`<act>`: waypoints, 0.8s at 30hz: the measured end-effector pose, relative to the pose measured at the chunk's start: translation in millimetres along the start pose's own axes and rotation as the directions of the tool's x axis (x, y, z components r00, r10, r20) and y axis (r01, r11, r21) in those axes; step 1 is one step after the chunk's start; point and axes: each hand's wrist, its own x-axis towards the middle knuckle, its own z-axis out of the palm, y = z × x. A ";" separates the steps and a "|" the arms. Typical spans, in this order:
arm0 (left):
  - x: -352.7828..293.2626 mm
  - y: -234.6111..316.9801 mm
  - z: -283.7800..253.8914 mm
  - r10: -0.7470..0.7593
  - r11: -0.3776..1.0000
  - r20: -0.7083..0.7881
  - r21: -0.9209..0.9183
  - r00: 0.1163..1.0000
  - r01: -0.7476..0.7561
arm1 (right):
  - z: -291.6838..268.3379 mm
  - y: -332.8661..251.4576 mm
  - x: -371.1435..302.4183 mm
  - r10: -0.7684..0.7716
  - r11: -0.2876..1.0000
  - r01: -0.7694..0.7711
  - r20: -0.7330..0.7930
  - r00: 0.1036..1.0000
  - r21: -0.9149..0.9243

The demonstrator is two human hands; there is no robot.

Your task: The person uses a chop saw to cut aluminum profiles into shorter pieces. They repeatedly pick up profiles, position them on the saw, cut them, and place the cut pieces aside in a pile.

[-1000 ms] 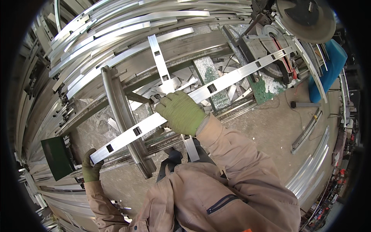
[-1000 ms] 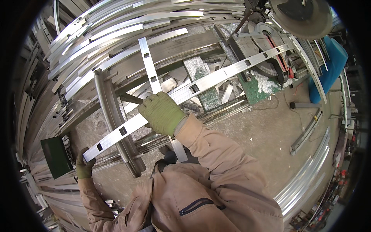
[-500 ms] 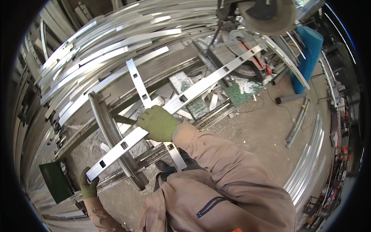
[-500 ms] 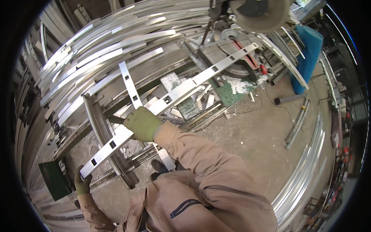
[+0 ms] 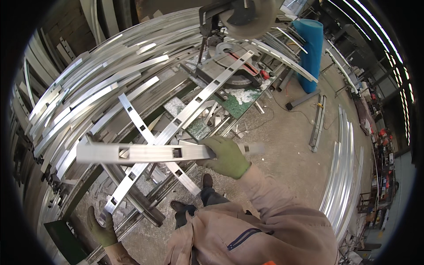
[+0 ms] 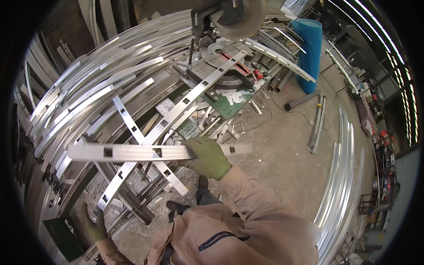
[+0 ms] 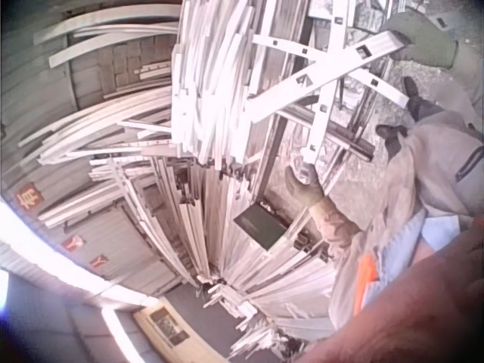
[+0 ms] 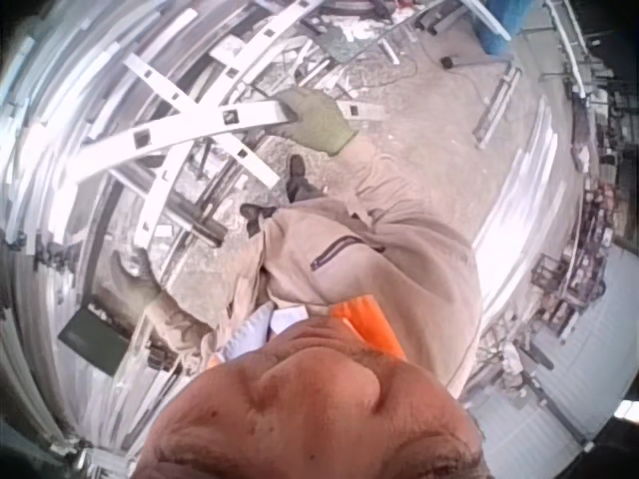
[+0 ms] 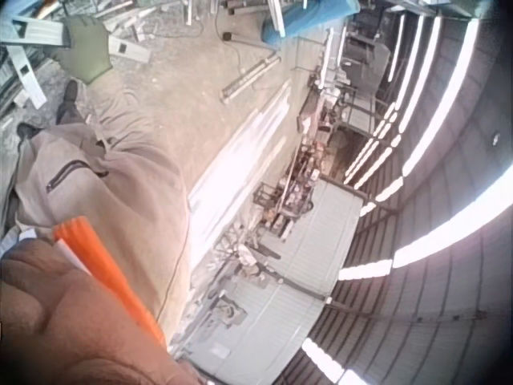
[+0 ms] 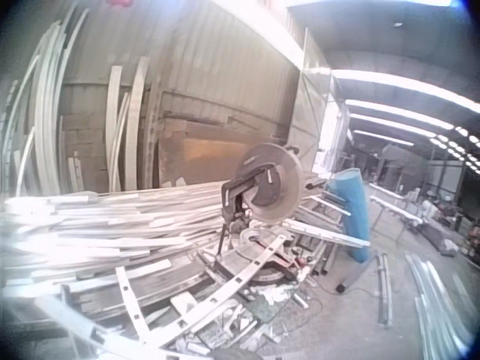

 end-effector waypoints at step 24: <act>50.2 456.2 196.0 0.395 0.912 -0.097 -0.076 0.913 -0.403 | -182.6 286.2 -208.3 0.553 0.747 -0.539 0.086 0.829 0.390</act>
